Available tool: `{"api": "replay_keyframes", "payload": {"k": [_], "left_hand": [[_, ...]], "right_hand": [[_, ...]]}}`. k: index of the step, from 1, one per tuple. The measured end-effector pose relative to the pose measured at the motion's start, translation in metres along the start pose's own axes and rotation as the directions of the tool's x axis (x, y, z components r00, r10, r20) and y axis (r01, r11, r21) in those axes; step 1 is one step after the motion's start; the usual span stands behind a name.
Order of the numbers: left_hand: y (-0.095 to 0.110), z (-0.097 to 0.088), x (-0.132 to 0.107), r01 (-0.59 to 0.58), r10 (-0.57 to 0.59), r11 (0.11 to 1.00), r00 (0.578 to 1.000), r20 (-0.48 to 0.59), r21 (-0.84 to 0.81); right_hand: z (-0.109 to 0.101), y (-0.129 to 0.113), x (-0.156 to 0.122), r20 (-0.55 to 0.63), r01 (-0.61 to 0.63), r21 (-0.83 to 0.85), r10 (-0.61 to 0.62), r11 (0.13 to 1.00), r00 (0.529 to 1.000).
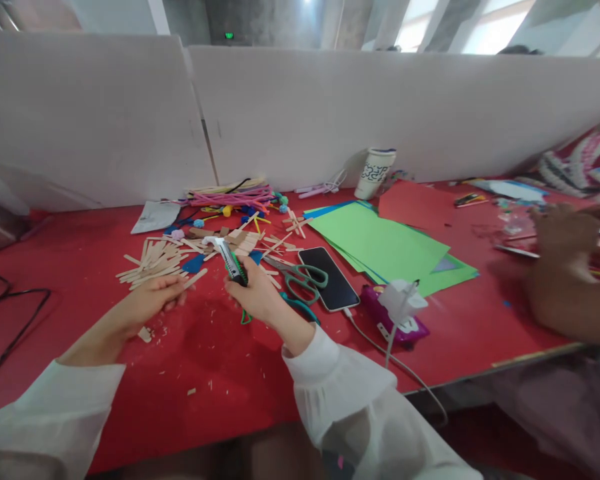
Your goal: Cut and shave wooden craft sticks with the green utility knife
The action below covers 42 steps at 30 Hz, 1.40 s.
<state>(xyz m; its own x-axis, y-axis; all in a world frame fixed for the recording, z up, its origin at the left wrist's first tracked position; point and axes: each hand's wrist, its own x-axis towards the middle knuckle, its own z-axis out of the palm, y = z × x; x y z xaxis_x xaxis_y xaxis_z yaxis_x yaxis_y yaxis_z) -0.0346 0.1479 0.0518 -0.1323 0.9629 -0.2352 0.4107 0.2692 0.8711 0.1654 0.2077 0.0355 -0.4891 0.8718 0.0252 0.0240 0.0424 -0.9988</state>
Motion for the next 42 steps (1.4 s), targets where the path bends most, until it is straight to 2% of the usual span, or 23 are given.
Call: {"api": "replay_keyframes", "payload": {"k": [2,4,7,9,12,15,17,20,22,27,30,33,35,36,38,40,42], "left_hand": [[-0.012,-0.012,-0.006,0.021,-0.024,0.998,0.998,-0.06,-0.053],[-0.023,-0.027,-0.013,0.084,-0.139,0.948,0.977,-0.161,-0.307],[-0.028,-0.043,-0.02,0.035,-0.181,0.906,0.933,-0.31,-0.423],[-0.021,-0.041,-0.017,-0.018,-0.183,0.869,0.916,-0.357,-0.494],[-0.003,-0.021,0.001,-0.037,-0.159,0.815,0.945,-0.284,-0.578],[0.01,0.0,0.023,-0.046,-0.115,0.807,0.965,-0.234,-0.588],[0.012,0.008,0.031,-0.067,-0.076,0.822,0.971,-0.225,-0.566],[0.006,0.007,0.031,-0.12,0.002,0.851,0.974,-0.225,-0.511],[0.0,0.002,0.024,-0.136,0.034,0.864,0.977,-0.213,-0.486],[-0.011,-0.006,0.009,-0.154,0.047,0.881,0.969,-0.241,-0.448],[-0.014,-0.002,0.005,-0.15,0.041,0.885,0.968,-0.248,-0.44],[-0.012,0.003,-0.001,-0.135,0.021,0.857,0.974,-0.228,-0.498],[-0.009,0.006,-0.007,-0.111,0.011,0.776,0.987,-0.163,-0.621],[-0.008,0.007,-0.01,-0.078,0.009,0.709,0.995,-0.102,-0.7],[-0.005,0.01,-0.016,0.113,0.002,0.583,0.99,0.141,-0.805],[-0.004,0.014,-0.021,0.32,0.052,0.535,0.911,0.409,-0.781],[-0.004,0.018,-0.024,0.46,0.082,0.559,0.797,0.598,-0.69]], "right_hand": [[-0.001,0.0,-0.003,0.044,0.057,-0.083,-0.053,0.995,0.998],[0.001,0.0,-0.005,0.076,0.088,-0.142,-0.078,0.986,0.994],[0.007,0.005,-0.006,0.122,0.106,-0.189,-0.084,0.976,0.989],[0.011,0.009,-0.007,0.15,0.13,-0.202,-0.1,0.971,0.984],[0.015,0.015,-0.007,0.166,0.165,-0.188,-0.134,0.968,0.977],[0.016,0.016,-0.006,0.088,0.181,-0.212,-0.166,0.96,0.982],[0.014,0.016,-0.005,0.028,0.198,-0.238,-0.197,0.951,0.98],[0.011,0.014,-0.003,0.014,0.299,-0.293,-0.309,0.908,0.951],[0.01,0.013,-0.003,0.059,0.35,-0.322,-0.35,0.88,0.935],[0.015,0.01,-0.009,0.223,0.294,-0.359,-0.224,0.886,0.949],[0.016,0.009,-0.013,0.208,0.282,-0.41,-0.212,0.867,0.955],[0.016,0.007,-0.018,0.164,0.319,-0.413,-0.274,0.853,0.947],[0.017,0.004,-0.021,0.115,0.343,-0.373,-0.324,0.862,0.939],[0.017,0.002,-0.022,0.048,0.306,-0.328,-0.308,0.893,0.95],[0.02,0.0,-0.022,-0.086,0.142,-0.154,-0.156,0.978,0.984],[0.022,-0.001,-0.019,-0.079,-0.012,0.046,0.016,0.999,0.997],[0.023,0.0,-0.015,-0.064,-0.08,0.229,0.097,0.97,0.993]]}}
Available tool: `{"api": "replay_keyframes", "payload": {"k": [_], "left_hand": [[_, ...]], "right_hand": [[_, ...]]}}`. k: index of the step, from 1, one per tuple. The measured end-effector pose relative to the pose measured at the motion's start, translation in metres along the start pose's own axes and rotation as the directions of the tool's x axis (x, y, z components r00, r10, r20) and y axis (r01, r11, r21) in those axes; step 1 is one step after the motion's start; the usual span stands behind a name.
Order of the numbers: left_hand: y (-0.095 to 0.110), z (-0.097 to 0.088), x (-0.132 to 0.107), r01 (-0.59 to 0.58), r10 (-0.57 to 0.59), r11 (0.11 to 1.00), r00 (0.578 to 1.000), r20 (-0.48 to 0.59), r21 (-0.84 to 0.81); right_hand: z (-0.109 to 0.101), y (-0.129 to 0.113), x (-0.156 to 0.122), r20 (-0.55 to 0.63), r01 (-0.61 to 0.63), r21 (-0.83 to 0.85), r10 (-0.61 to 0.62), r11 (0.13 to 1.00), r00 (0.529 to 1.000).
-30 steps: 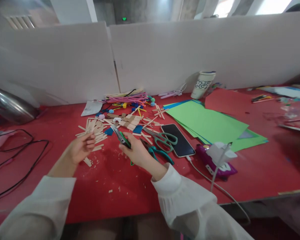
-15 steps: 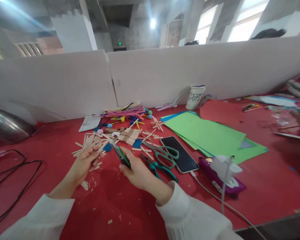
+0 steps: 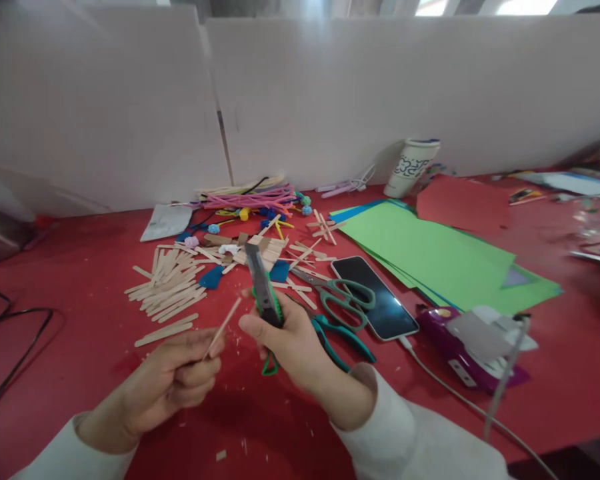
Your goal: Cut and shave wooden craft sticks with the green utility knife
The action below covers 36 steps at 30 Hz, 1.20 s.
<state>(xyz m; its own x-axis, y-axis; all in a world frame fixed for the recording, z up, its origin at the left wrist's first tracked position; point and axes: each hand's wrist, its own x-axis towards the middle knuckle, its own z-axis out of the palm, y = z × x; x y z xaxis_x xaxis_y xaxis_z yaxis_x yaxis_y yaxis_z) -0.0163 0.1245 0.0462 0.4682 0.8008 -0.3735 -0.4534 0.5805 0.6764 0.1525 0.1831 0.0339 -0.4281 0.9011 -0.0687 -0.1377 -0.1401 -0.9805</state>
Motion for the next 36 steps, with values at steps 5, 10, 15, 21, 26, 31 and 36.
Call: {"api": "replay_keyframes", "payload": {"k": [5,10,15,21,26,31,36], "left_hand": [[-0.005,0.0,0.001,0.092,-0.094,0.992,0.995,0.018,0.089],[-0.008,0.001,0.005,0.157,-0.164,0.981,0.985,0.054,0.111],[-0.018,0.001,0.011,-0.046,0.101,0.939,0.984,-0.147,0.341],[-0.019,0.003,0.012,-0.074,0.329,0.7,0.916,-0.229,0.71],[-0.019,0.005,0.013,-0.054,0.356,0.687,0.895,-0.271,0.725],[-0.018,-0.001,0.011,0.043,0.441,0.545,0.835,-0.329,0.837],[-0.011,-0.006,0.008,0.214,0.495,0.284,0.802,-0.335,0.934]], "right_hand": [[-0.003,0.004,0.004,0.084,-0.062,0.09,0.054,0.994,0.995],[0.002,0.0,-0.001,0.207,-0.068,0.08,0.05,0.995,0.977],[0.005,0.001,-0.001,0.141,-0.054,0.045,0.047,0.998,0.989],[-0.001,0.002,0.003,-0.076,-0.069,0.203,0.086,0.977,0.993],[-0.009,-0.001,0.006,-0.095,-0.027,0.059,0.033,0.998,0.995],[-0.021,-0.013,-0.002,-0.055,0.231,-0.299,-0.259,0.926,0.964],[-0.041,-0.028,-0.008,0.217,0.309,-0.657,-0.22,0.688,0.951]]}}
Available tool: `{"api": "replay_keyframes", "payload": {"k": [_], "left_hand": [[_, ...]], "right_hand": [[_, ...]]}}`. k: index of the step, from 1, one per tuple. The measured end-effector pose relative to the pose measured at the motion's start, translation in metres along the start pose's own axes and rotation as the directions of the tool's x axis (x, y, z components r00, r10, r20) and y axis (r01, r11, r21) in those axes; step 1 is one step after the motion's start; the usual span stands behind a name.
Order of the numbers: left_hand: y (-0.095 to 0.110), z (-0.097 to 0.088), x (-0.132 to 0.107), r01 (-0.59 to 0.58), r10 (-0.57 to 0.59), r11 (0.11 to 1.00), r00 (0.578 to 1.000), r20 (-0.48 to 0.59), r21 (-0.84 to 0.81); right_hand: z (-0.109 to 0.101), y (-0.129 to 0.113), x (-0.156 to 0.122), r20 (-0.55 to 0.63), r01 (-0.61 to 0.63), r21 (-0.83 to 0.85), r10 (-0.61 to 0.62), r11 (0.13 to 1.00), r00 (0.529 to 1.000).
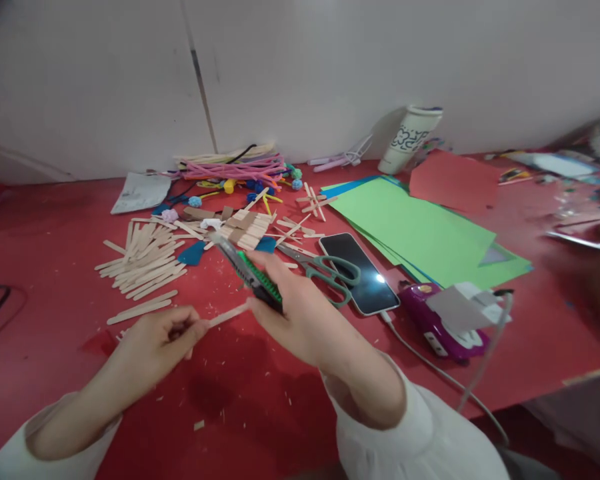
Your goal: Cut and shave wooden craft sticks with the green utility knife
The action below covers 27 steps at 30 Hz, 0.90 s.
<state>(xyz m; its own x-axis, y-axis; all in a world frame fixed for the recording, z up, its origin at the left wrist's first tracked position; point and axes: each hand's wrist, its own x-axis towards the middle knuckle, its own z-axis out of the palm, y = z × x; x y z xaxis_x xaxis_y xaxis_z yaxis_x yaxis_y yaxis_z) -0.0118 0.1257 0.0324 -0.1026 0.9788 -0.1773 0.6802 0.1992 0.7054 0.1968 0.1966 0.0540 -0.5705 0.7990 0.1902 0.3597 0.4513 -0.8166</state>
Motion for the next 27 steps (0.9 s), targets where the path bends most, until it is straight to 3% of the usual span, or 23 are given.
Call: {"api": "replay_keyframes", "payload": {"k": [3,7,11,16,19,22,27], "left_hand": [[-0.001,-0.003,0.002,-0.026,0.028,0.994,0.999,-0.02,0.106],[-0.003,-0.002,0.003,0.033,-0.028,0.995,0.999,-0.046,0.099],[-0.007,0.001,0.003,0.017,-0.003,0.99,0.995,-0.095,0.14],[-0.013,0.003,0.007,-0.071,0.073,0.949,0.997,0.006,0.308],[-0.011,0.004,0.007,-0.105,0.09,0.934,0.994,0.058,0.342],[-0.007,0.004,0.006,-0.086,0.061,0.941,0.994,0.087,0.326],[-0.004,0.001,0.005,-0.095,0.059,0.949,0.99,0.128,0.302]], "right_hand": [[-0.005,0.0,-0.001,0.068,0.065,-0.095,-0.058,0.993,0.996],[0.003,-0.004,-0.002,0.0,0.041,-0.029,-0.041,0.999,0.999],[0.008,-0.007,-0.005,-0.021,-0.08,0.232,0.087,0.97,0.996],[0.006,-0.005,-0.009,0.115,-0.174,0.6,0.131,0.781,0.985],[0.004,-0.008,-0.014,0.195,-0.217,0.668,0.114,0.712,0.974],[0.004,-0.012,-0.016,0.234,-0.258,0.607,0.141,0.752,0.962],[0.001,-0.007,-0.008,0.055,-0.173,0.365,0.165,0.915,0.985]]}}
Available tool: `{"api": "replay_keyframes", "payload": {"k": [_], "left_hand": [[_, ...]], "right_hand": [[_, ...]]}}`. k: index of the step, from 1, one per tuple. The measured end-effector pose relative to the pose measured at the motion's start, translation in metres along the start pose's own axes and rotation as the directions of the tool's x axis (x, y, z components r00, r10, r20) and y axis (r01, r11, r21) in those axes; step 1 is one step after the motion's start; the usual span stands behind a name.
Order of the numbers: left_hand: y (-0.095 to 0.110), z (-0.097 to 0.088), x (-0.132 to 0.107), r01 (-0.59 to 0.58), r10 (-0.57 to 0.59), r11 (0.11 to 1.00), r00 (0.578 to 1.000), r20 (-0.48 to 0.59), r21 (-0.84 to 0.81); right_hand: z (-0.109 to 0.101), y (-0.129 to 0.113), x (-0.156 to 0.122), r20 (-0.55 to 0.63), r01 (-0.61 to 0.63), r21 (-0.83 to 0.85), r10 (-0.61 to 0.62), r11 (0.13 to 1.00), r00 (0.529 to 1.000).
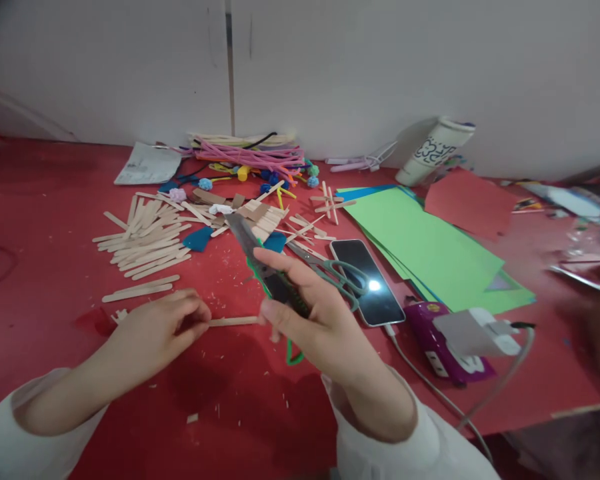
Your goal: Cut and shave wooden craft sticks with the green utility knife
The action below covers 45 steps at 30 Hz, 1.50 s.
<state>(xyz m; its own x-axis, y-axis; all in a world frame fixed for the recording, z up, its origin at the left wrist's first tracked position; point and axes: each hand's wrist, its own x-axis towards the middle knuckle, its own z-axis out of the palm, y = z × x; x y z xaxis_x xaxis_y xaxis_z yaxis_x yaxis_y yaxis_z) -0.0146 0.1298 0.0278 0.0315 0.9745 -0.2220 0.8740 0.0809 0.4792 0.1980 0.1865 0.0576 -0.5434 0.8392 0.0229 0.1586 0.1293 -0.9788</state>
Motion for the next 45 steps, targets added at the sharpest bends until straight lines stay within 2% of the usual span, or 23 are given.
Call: {"api": "replay_keyframes", "payload": {"k": [1,5,9,11,13,14,16,17,18,20,23,24,27,31,34,41,45], "left_hand": [[-0.001,0.0,0.0,-0.018,0.018,1.0,1.0,0.006,0.001],[-0.007,0.001,-0.001,-0.031,0.031,1.0,0.999,-0.009,0.003],[-0.007,0.002,0.001,-0.025,0.025,1.0,1.0,0.011,-0.003],[-0.006,-0.001,0.0,-0.051,0.051,0.999,0.999,0.014,0.006],[-0.007,-0.007,-0.003,-0.115,0.115,0.993,0.993,0.016,0.02],[-0.009,-0.011,-0.004,-0.186,0.185,0.982,0.982,0.031,0.03],[-0.014,-0.02,-0.007,-0.332,0.323,0.942,0.935,0.146,0.047],[-0.016,-0.023,-0.008,-0.386,0.369,0.921,0.91,0.19,0.056],[-0.019,-0.025,-0.008,-0.403,0.383,0.912,0.902,0.2,0.07],[-0.021,-0.025,-0.008,-0.405,0.379,0.906,0.905,0.192,0.122],[-0.017,-0.013,-0.007,-0.409,0.382,0.892,0.909,0.165,0.193],[-0.014,-0.007,-0.007,-0.396,0.376,0.889,0.918,0.127,0.229],[-0.004,0.009,-0.009,-0.317,0.349,0.882,0.937,-0.03,0.347],[0.004,0.021,-0.013,-0.267,0.346,0.87,0.929,-0.129,0.414],[0.004,0.022,-0.014,-0.263,0.346,0.878,0.926,-0.149,0.399],[0.005,0.021,-0.015,-0.249,0.327,0.878,0.936,-0.132,0.408],[0.005,0.024,-0.014,-0.252,0.335,0.878,0.931,-0.146,0.408]], "right_hand": [[-0.002,0.001,0.002,0.007,0.034,-0.088,-0.034,0.996,0.999],[-0.009,0.001,0.004,0.164,0.166,-0.381,-0.11,0.91,0.98],[-0.01,-0.004,0.004,0.187,0.275,-0.458,-0.21,0.846,0.96],[-0.009,-0.004,0.005,0.158,0.291,-0.446,-0.245,0.847,0.956],[-0.008,-0.002,0.006,0.082,0.234,-0.376,-0.219,0.897,0.972],[-0.006,0.0,0.007,0.036,0.187,-0.314,-0.186,0.931,0.982],[-0.004,0.002,0.006,-0.059,0.106,-0.155,-0.116,0.982,0.992],[-0.003,0.002,0.005,-0.1,0.082,-0.077,-0.09,0.994,0.991],[-0.002,0.001,0.004,-0.131,0.072,-0.009,-0.073,0.997,0.989],[-0.001,-0.002,-0.001,-0.151,0.083,0.085,-0.069,0.993,0.986],[-0.001,-0.006,-0.009,-0.093,0.11,0.129,-0.099,0.985,0.991],[-0.001,-0.007,-0.011,-0.072,0.126,0.129,-0.117,0.984,0.99],[-0.001,-0.008,-0.011,-0.051,0.21,0.084,-0.206,0.974,0.977],[0.004,-0.008,-0.006,-0.184,0.322,-0.094,-0.334,0.942,0.924],[0.01,-0.007,-0.003,-0.212,0.344,-0.196,-0.382,0.918,0.899],[0.02,0.005,0.003,-0.047,0.342,-0.267,-0.367,0.901,0.929],[0.019,0.012,0.006,-0.002,0.333,-0.405,-0.365,0.852,0.931]]}}
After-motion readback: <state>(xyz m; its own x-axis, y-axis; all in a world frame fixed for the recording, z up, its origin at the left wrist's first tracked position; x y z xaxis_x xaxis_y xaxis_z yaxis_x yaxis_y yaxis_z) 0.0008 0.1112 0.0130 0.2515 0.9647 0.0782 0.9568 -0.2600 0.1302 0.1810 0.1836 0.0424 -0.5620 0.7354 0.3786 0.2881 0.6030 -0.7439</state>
